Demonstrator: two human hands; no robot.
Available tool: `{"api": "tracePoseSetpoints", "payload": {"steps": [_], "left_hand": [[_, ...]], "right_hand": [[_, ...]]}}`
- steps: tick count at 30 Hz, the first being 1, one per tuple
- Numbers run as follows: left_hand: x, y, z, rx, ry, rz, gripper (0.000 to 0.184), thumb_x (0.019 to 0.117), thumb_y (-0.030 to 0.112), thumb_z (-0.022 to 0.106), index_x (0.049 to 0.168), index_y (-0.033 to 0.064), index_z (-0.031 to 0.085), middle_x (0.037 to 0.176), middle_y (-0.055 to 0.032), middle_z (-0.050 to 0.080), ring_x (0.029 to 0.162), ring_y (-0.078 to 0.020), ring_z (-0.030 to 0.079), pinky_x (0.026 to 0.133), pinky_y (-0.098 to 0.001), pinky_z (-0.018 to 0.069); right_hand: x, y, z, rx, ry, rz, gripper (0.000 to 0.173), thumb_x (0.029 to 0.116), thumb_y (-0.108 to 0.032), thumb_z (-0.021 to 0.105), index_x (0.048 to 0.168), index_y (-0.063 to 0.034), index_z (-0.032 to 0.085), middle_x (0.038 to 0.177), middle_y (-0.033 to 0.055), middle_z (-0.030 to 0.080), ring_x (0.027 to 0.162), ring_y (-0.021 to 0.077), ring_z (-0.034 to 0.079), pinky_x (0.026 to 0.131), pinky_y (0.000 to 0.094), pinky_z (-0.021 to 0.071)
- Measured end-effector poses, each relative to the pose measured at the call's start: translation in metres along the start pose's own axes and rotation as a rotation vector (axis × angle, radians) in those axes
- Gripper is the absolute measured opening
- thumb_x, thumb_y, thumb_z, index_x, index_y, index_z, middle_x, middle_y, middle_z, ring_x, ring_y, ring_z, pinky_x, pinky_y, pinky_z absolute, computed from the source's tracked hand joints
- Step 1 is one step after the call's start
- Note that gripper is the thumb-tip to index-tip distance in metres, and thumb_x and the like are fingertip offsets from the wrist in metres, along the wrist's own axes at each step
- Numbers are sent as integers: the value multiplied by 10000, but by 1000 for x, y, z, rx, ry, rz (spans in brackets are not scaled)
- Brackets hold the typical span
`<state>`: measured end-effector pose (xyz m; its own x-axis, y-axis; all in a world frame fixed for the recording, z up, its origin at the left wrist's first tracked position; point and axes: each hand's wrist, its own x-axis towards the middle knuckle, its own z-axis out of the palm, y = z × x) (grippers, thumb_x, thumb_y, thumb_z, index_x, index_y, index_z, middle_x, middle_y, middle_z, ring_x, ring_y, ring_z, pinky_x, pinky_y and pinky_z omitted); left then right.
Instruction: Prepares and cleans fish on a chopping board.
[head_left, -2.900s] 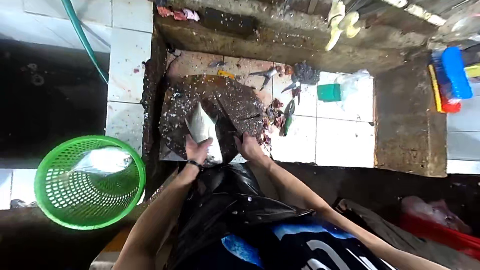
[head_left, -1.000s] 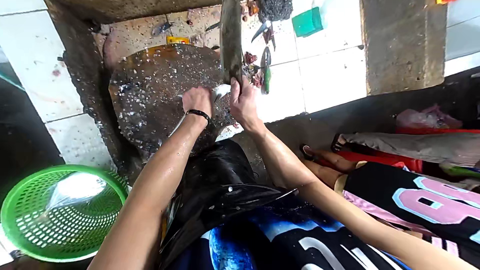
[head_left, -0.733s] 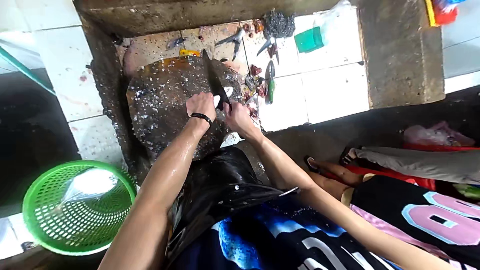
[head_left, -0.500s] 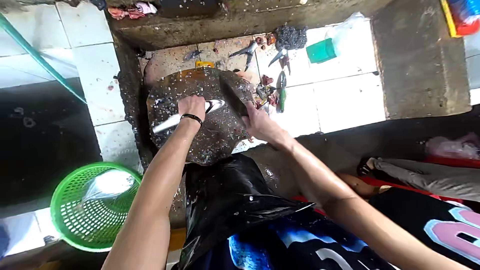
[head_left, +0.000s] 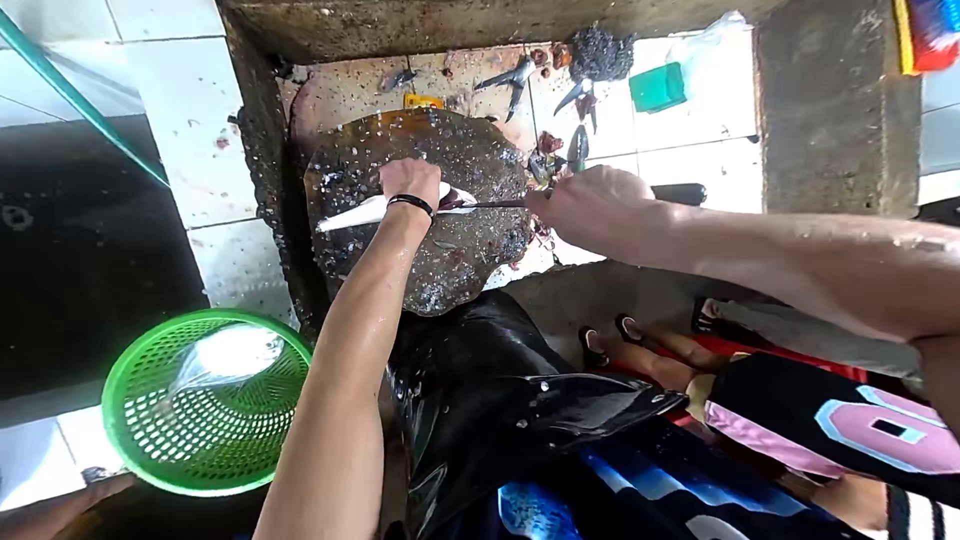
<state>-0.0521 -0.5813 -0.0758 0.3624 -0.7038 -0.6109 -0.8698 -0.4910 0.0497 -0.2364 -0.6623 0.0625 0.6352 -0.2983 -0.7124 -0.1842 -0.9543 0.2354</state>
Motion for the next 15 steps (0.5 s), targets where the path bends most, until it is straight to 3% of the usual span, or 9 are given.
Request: {"api": "tracePoseSetpoints", "payload": {"steps": [3,4,5,6,7,8,11,13,15], "left_hand": [[5,-2,-5,29,-3,57,220,841,170,766,1014,40,727,1067,-214,708,1012,-438,675,784,-636,538],[7,-4,-6,32,5,76,232,836,179,772,1017,41,726,1072,-210,709,1015,-434,675,791,-638,534],[9,-8,-5,28,10,88,273,808,201,797,1016,39,725,1074,-212,709,1016,-438,673,791,-645,534],[13,-13,-5,21,20,94,339,762,235,837,1006,28,727,1063,-220,712,1005,-447,676,781,-659,536],[17,-18,-6,26,26,91,392,725,273,859,1000,28,724,1058,-215,713,1002,-438,678,784,-656,535],[20,-20,-6,39,27,90,415,696,292,866,989,35,722,1045,-203,716,990,-425,682,777,-644,535],[31,-31,-12,44,22,74,465,672,324,880,1000,38,717,1052,-208,712,1006,-422,677,797,-643,527],[31,-35,-8,14,13,74,490,670,365,883,987,31,715,1065,-222,709,1035,-432,668,839,-665,509],[32,-35,-10,4,37,50,496,650,368,884,977,32,720,1061,-211,714,1033,-424,670,837,-651,515]], "right_hand": [[11,-19,-9,38,50,41,168,977,37,523,1099,-24,622,814,225,626,783,461,671,573,562,511],[8,-25,-15,97,50,77,204,983,49,503,1130,-13,629,867,247,649,835,482,678,613,581,520],[-1,-27,-31,188,-77,112,296,1015,40,460,1270,-17,600,1046,271,678,1006,497,678,761,597,544],[2,-17,-64,292,-474,71,478,1079,-17,364,1556,-37,341,1388,293,547,1309,502,540,1014,586,489],[9,-32,-10,255,-51,179,401,1030,30,450,1410,-59,543,1081,290,676,1010,520,677,769,635,555],[26,-36,23,215,48,204,406,1019,26,473,1407,-74,536,965,292,659,877,528,679,643,642,545],[56,-30,61,215,-19,200,458,1056,-32,441,1508,-90,397,972,299,637,869,528,678,643,634,554],[58,-34,87,258,22,203,430,1057,-55,445,1484,-77,403,942,296,654,865,528,686,664,648,559],[56,-46,80,304,24,258,385,1064,-67,434,1448,-75,421,927,290,655,861,531,686,660,648,562]]}}
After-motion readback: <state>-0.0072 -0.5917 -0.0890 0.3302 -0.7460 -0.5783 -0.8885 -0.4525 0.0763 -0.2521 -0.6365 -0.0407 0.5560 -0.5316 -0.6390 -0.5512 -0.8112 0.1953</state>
